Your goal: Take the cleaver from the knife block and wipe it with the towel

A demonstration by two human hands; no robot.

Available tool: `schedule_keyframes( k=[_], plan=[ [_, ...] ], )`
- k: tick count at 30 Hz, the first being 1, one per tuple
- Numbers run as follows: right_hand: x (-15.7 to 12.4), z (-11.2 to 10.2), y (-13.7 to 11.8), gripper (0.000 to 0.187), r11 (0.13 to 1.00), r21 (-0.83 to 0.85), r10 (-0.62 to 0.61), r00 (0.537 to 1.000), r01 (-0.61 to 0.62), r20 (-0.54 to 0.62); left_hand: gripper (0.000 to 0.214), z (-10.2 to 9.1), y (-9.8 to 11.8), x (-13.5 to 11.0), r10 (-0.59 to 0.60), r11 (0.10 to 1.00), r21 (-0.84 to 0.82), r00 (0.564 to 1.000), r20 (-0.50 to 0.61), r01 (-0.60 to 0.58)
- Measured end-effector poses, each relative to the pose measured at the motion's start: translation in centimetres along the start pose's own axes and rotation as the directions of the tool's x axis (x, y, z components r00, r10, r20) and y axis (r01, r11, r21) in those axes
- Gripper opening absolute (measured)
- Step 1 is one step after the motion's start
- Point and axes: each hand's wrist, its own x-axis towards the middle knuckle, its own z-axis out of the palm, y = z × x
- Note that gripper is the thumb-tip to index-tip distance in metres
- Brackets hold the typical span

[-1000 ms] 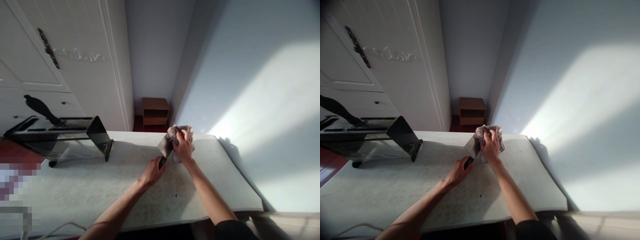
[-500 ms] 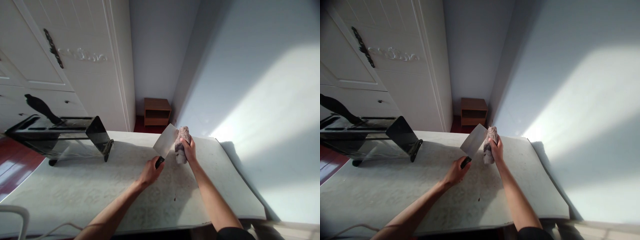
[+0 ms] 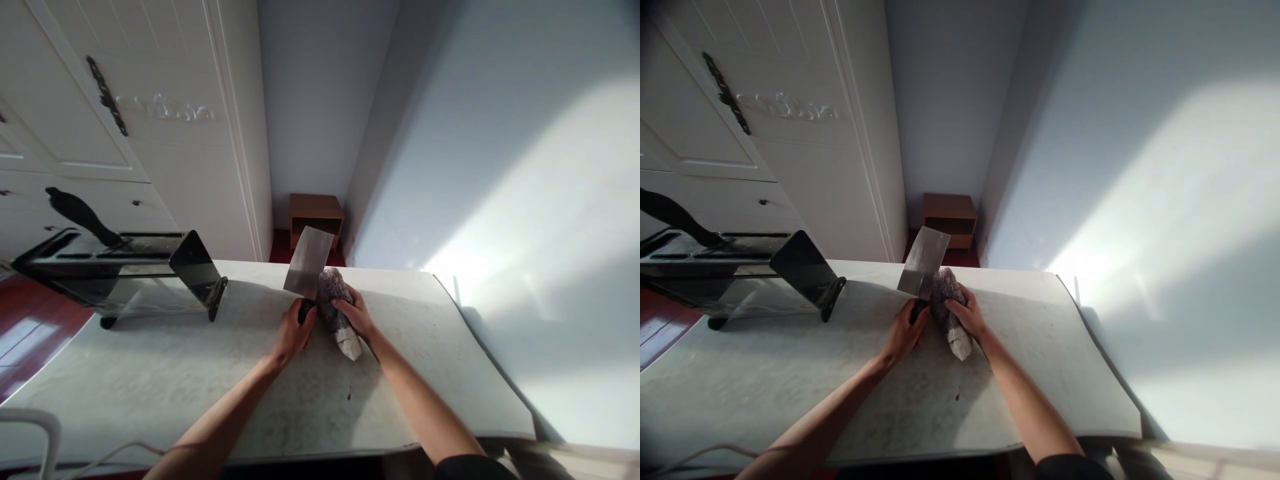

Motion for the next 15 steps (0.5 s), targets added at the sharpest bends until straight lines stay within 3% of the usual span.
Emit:
schedule_keyframes(
  k=[5, 15],
  plan=[
    [-0.1, -0.7, -0.1, 0.038, 0.989, 0.054, 0.135, 0.987, -0.140, 0.090, 0.028, -0.2, 0.5, -0.1, 0.003, 1.000, -0.029, 1.000, -0.016, -0.003],
    [0.6, -1.2, -0.5, 0.029, 0.948, 0.186, 0.264, 0.964, -0.257, -0.013, 0.036, -0.2, 0.6, -0.2, 0.045, 0.992, -0.123, 0.998, 0.048, -0.038]
  ],
)
